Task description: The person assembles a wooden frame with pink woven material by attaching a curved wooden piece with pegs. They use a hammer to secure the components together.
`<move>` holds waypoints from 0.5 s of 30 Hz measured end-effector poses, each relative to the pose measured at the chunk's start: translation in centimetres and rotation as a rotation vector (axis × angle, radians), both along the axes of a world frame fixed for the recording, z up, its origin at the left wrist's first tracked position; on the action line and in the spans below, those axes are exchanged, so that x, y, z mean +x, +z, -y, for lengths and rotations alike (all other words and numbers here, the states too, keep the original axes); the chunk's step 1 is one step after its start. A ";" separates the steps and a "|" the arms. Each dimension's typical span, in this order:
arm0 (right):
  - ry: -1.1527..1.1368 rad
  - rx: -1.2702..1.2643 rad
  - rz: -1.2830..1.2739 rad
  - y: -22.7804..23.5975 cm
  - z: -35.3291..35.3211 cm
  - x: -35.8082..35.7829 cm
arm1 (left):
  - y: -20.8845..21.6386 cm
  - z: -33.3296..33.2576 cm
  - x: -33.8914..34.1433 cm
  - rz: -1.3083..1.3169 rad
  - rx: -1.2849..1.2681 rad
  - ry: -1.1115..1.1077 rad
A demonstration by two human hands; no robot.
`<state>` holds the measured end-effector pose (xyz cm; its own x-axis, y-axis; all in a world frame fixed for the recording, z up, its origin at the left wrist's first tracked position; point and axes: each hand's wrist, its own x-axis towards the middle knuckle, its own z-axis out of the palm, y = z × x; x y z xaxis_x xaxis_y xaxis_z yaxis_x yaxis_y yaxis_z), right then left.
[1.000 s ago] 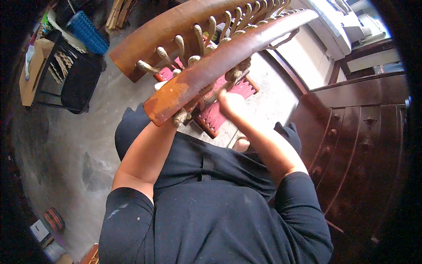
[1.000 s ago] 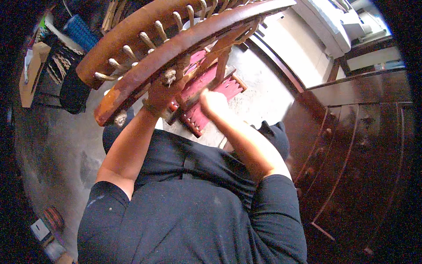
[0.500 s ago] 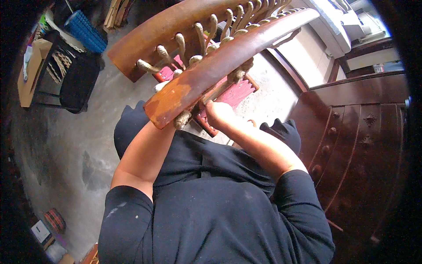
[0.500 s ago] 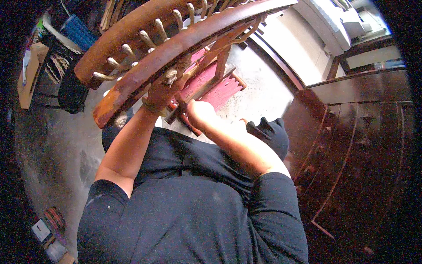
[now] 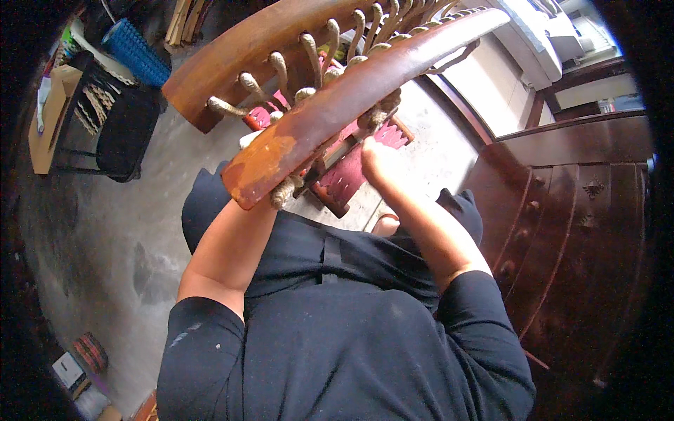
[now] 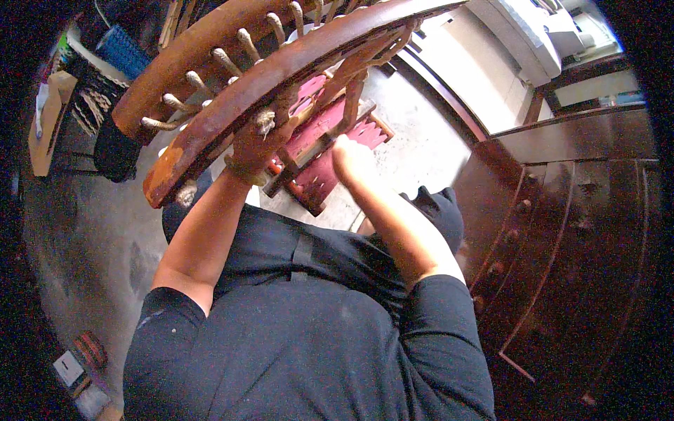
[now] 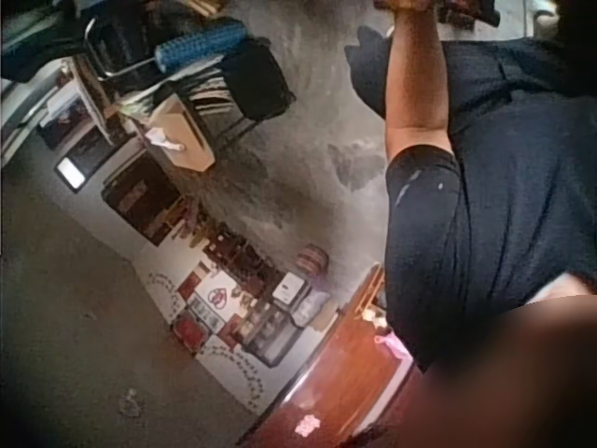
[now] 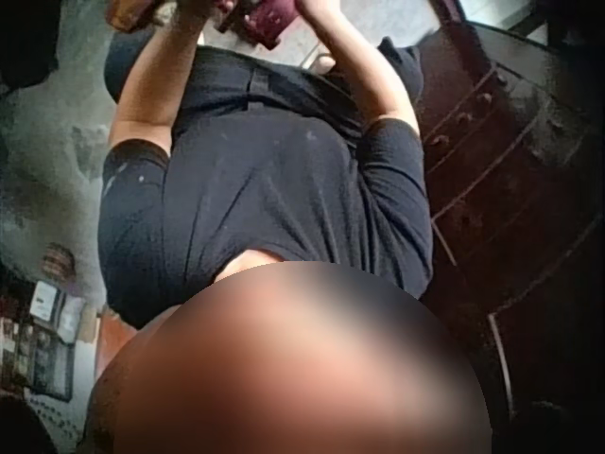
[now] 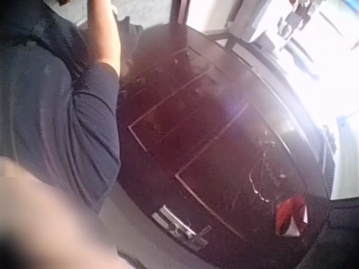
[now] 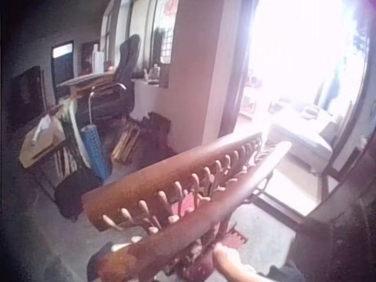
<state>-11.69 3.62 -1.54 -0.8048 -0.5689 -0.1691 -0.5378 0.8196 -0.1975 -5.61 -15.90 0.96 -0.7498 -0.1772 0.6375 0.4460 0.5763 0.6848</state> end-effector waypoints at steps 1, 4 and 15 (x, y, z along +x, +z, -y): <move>0.023 -0.004 -0.023 -2.2 -0.5 0.7 | -0.8 -0.3 -0.6 -0.010 -0.004 -0.013; 0.192 0.035 0.141 -0.1 1.1 6.1 | 0.1 -0.7 0.4 0.117 0.317 -0.035; 0.004 0.088 -0.364 -3.4 -1.0 -3.2 | 2.9 -2.0 1.1 0.169 0.316 0.027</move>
<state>-14.89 4.65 -4.92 -0.8191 -0.5682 0.0795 -0.5630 0.8227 0.0787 -4.53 -13.89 3.87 -0.8325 -0.3664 0.4155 0.2989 0.3345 0.8937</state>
